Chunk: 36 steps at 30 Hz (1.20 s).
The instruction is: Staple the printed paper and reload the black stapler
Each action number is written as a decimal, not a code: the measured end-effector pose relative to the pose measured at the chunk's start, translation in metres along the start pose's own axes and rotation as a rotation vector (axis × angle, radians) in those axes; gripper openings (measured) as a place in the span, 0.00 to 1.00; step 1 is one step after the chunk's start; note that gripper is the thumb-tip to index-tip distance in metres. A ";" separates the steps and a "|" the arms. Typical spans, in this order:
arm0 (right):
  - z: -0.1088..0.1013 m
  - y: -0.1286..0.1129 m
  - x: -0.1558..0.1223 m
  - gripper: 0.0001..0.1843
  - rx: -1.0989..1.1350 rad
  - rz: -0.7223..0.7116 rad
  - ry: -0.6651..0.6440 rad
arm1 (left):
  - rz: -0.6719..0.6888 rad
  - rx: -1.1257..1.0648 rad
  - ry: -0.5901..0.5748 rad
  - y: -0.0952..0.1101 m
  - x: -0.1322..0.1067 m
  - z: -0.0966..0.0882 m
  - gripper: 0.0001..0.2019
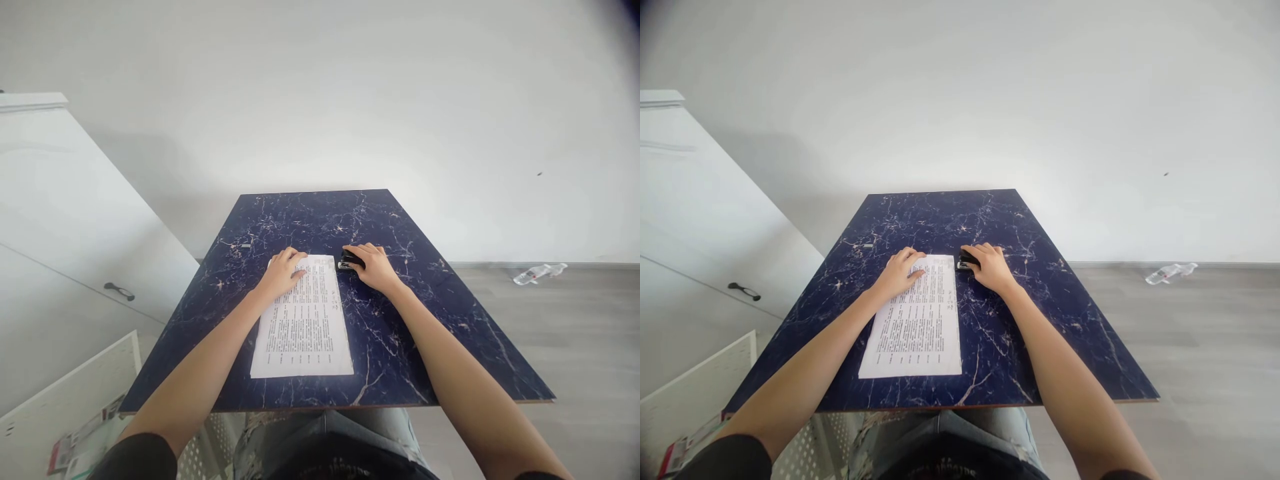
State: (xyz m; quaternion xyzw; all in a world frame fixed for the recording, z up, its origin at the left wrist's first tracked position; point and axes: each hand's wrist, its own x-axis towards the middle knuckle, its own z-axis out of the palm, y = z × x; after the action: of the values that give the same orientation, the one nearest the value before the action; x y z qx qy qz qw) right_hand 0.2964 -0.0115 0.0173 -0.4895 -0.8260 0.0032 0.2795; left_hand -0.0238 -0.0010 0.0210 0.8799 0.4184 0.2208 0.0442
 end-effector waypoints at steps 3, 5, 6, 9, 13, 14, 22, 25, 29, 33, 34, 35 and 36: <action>0.000 0.001 0.000 0.25 -0.023 0.003 0.002 | 0.011 -0.006 0.021 0.000 -0.001 0.000 0.18; 0.000 0.002 0.000 0.24 -0.022 0.009 0.009 | 0.012 -0.009 0.028 0.000 -0.001 0.000 0.18; -0.001 0.002 0.000 0.24 -0.012 0.011 0.011 | 0.013 -0.010 0.029 0.000 -0.001 0.000 0.18; -0.002 0.000 0.000 0.25 0.051 -0.001 0.003 | 0.014 -0.010 0.025 0.001 -0.001 0.001 0.17; -0.003 -0.006 0.001 0.26 0.120 -0.037 -0.014 | 0.008 0.002 -0.005 0.005 0.001 0.003 0.17; -0.003 -0.008 0.001 0.26 0.122 -0.039 -0.017 | 0.009 0.006 -0.009 0.007 0.001 0.003 0.17; -0.004 -0.012 0.001 0.25 0.119 -0.025 -0.034 | 0.019 0.016 -0.025 0.010 0.000 0.004 0.18; -0.002 -0.011 0.001 0.24 0.121 -0.026 -0.030 | 0.010 0.013 -0.041 0.008 0.000 0.006 0.18; 0.000 -0.010 0.001 0.24 0.116 -0.029 -0.017 | 0.018 0.035 -0.036 0.009 0.002 0.009 0.18; 0.000 -0.011 0.001 0.25 0.108 -0.023 -0.024 | 0.024 0.043 -0.031 0.013 0.003 0.013 0.18; 0.000 -0.011 0.001 0.25 0.105 -0.023 -0.027 | 0.024 0.043 -0.034 0.013 0.003 0.014 0.18; -0.001 -0.012 0.001 0.24 0.101 -0.022 -0.028 | 0.023 0.042 -0.038 0.014 0.004 0.014 0.18; -0.002 -0.013 0.000 0.24 0.098 -0.021 -0.026 | 0.022 0.040 -0.042 0.015 0.004 0.014 0.18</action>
State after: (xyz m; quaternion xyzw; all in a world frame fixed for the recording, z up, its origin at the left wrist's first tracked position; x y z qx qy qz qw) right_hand 0.2865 -0.0183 0.0225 -0.4665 -0.8335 0.0471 0.2923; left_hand -0.0052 -0.0063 0.0139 0.8897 0.4118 0.1944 0.0329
